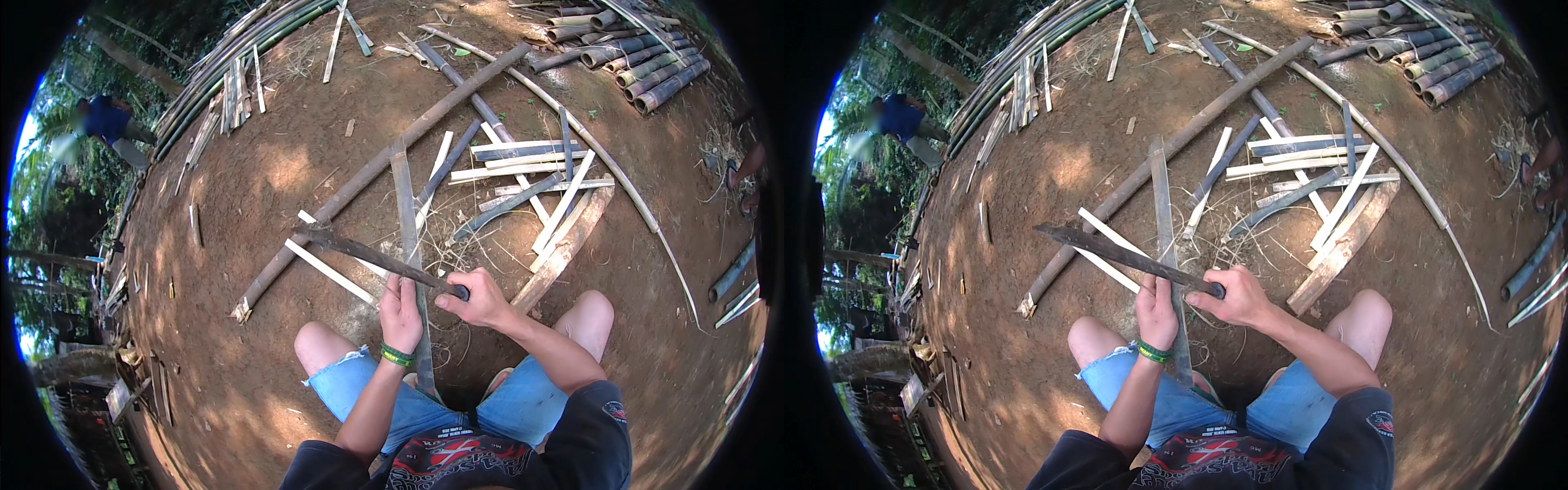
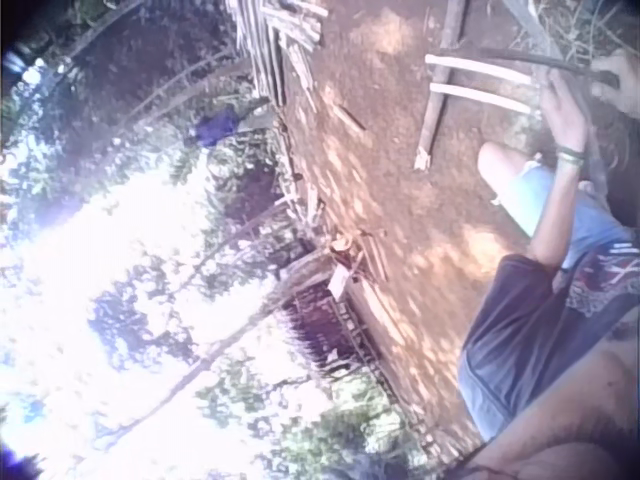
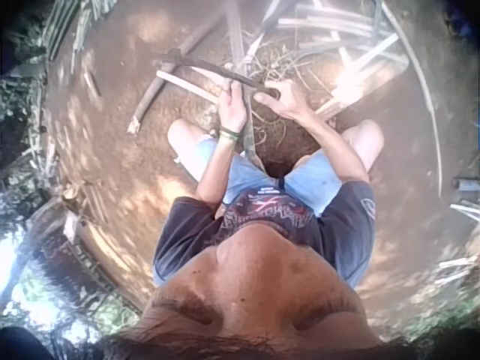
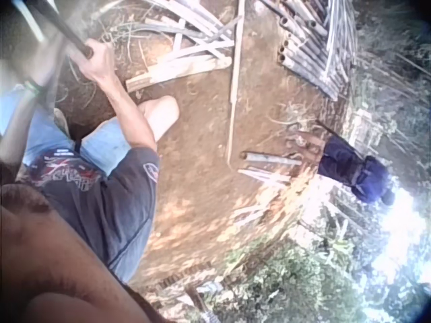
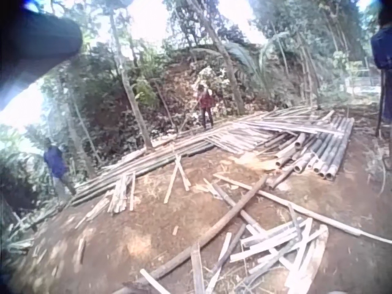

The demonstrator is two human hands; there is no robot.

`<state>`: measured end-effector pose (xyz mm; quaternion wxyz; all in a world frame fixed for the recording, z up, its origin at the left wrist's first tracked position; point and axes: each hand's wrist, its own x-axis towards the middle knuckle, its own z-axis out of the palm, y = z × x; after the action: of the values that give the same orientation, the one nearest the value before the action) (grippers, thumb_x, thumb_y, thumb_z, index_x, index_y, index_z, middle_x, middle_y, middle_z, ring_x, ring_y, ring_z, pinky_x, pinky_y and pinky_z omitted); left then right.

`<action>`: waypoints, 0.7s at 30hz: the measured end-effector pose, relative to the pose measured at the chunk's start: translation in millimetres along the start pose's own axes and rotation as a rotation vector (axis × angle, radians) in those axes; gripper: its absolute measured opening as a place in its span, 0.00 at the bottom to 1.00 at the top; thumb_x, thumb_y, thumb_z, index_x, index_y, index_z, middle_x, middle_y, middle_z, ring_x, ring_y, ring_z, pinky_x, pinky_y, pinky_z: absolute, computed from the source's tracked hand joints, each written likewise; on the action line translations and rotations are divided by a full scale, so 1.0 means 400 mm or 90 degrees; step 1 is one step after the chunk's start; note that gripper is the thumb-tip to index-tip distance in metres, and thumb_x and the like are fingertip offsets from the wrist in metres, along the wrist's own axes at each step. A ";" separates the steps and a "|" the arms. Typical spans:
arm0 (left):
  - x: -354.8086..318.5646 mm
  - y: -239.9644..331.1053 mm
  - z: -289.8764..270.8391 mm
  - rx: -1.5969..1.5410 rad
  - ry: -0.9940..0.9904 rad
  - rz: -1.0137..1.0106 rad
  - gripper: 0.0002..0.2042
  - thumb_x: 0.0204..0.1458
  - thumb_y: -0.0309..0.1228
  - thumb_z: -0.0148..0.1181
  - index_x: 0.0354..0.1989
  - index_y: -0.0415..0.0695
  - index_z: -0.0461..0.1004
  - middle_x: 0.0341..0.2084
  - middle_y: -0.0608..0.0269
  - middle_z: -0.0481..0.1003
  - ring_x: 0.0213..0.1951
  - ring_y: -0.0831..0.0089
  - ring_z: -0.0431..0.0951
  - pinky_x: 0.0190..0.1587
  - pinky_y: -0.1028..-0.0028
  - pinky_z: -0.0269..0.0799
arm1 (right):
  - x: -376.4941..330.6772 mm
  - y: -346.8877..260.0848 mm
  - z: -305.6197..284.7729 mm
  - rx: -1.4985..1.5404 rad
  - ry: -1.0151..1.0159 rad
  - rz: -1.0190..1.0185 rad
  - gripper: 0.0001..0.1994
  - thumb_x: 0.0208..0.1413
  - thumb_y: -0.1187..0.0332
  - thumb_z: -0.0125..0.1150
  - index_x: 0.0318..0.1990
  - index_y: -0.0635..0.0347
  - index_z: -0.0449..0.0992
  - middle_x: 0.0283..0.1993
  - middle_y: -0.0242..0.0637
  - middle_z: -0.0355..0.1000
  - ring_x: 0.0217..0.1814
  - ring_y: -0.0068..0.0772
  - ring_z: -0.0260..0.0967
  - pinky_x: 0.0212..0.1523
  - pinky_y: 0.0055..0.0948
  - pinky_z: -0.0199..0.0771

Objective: The person sits on the ground and uses a machete to split long bamboo poles into thin strips. They hold the bamboo with one hand and strike it with the machete to separate the material, occasionally adjusting the position of the bamboo or the tool.

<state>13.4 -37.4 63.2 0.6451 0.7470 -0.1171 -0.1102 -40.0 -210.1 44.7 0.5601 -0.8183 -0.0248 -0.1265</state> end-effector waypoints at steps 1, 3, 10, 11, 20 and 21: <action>-0.001 0.006 0.012 0.010 -0.004 0.016 0.16 0.69 0.30 0.45 0.60 0.34 0.67 0.43 0.63 0.76 0.44 0.80 0.73 0.49 0.75 0.69 | 0.007 -0.018 0.000 0.044 0.030 0.033 0.18 0.54 0.52 0.70 0.33 0.61 0.80 0.13 0.36 0.63 0.15 0.28 0.61 0.19 0.32 0.60; 0.001 0.004 0.023 0.042 -0.016 0.038 0.16 0.69 0.30 0.45 0.61 0.34 0.65 0.42 0.63 0.76 0.43 0.80 0.73 0.48 0.77 0.69 | 0.023 -0.034 -0.003 0.133 0.082 0.101 0.19 0.52 0.55 0.73 0.39 0.63 0.81 0.14 0.28 0.62 0.16 0.17 0.57 0.19 0.26 0.57; -0.010 -0.074 0.050 0.118 -0.050 0.078 0.17 0.64 0.26 0.52 0.61 0.38 0.65 0.24 0.60 0.75 0.27 0.77 0.73 0.35 0.74 0.71 | 0.076 0.009 -0.006 0.439 0.173 0.202 0.12 0.58 0.67 0.68 0.42 0.67 0.79 0.20 0.20 0.66 0.21 0.09 0.58 0.20 0.17 0.53; -0.008 -0.069 0.049 0.130 -0.062 0.074 0.17 0.64 0.26 0.52 0.60 0.38 0.66 0.24 0.61 0.75 0.27 0.76 0.73 0.35 0.74 0.71 | 0.075 0.015 -0.007 0.443 0.169 0.201 0.12 0.58 0.67 0.68 0.41 0.67 0.79 0.20 0.20 0.66 0.21 0.09 0.58 0.21 0.18 0.54; 0.128 0.058 -0.164 0.225 -0.291 0.182 0.30 0.51 0.35 0.64 0.64 0.39 0.68 0.54 0.53 0.74 0.60 0.66 0.69 0.59 0.64 0.63 | 0.071 0.011 -0.005 0.287 0.102 0.163 0.10 0.57 0.65 0.68 0.36 0.65 0.80 0.20 0.20 0.67 0.24 0.11 0.59 0.24 0.20 0.58; 0.145 0.118 -0.164 0.135 -0.247 0.121 0.33 0.49 0.37 0.65 0.66 0.40 0.67 0.59 0.53 0.71 0.65 0.65 0.64 0.62 0.63 0.60 | 0.070 0.008 -0.004 0.282 0.100 0.161 0.10 0.57 0.65 0.68 0.36 0.64 0.80 0.20 0.20 0.67 0.24 0.11 0.60 0.25 0.21 0.59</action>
<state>87.5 -1.0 118.7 0.5360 0.7611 -0.3194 -0.1774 -12.9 -215.7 48.9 0.7373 -0.6599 0.0938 -0.1102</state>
